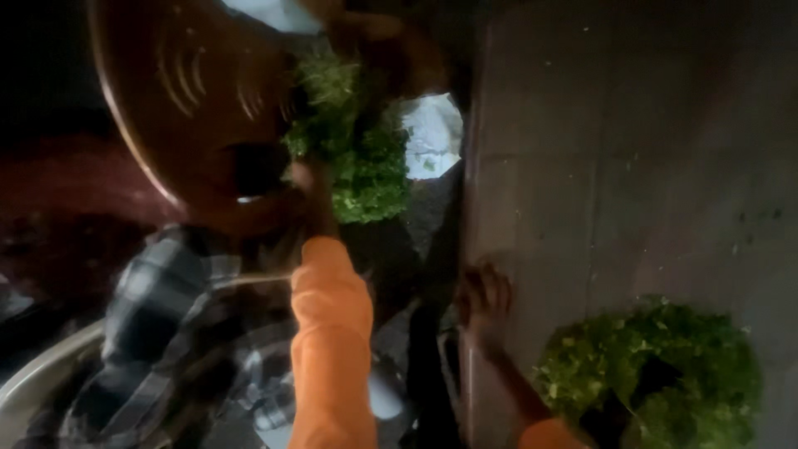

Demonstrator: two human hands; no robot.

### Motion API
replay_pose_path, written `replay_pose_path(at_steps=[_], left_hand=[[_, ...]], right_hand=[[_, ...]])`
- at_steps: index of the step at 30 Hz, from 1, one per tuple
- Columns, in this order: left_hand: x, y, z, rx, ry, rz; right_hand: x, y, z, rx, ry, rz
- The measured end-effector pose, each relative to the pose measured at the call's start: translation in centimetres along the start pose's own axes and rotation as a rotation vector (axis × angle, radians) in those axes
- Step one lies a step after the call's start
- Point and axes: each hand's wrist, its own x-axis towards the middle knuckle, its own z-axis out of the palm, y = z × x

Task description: The person chops a large pile of green leafy vegetables on a plastic table using a knife, then gathers a bundle of the chopped greens by hand and moves them to the side.

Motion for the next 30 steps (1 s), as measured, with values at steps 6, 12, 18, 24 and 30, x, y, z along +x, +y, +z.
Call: replay_pose_path(at_steps=[6, 12, 18, 24, 30], left_hand=[[-1.6, 11.0, -5.9, -0.131, 0.016, 0.157], [-13.4, 18.9, -16.8, -0.369, -0.046, 0.356], [-33.2, 14.1, -20.4, -0.515, -0.068, 0.672], [-59.7, 9.6, -18.5, -0.313, -0.130, 0.667], [-73.6, 9.0, -25.0, -0.448, -0.409, 0.960]], right_hand=[[1.3, -0.5, -0.4, -0.004, 0.020, -0.050], [3.4, 4.5, -1.6, 0.891, -0.300, 0.078], [2.2, -0.8, -10.4, 0.625, -0.271, 0.001], [-9.5, -4.6, -15.2, 0.858, -0.202, 0.156], [-24.1, 4.2, -24.7, 0.870, -0.088, 0.327]])
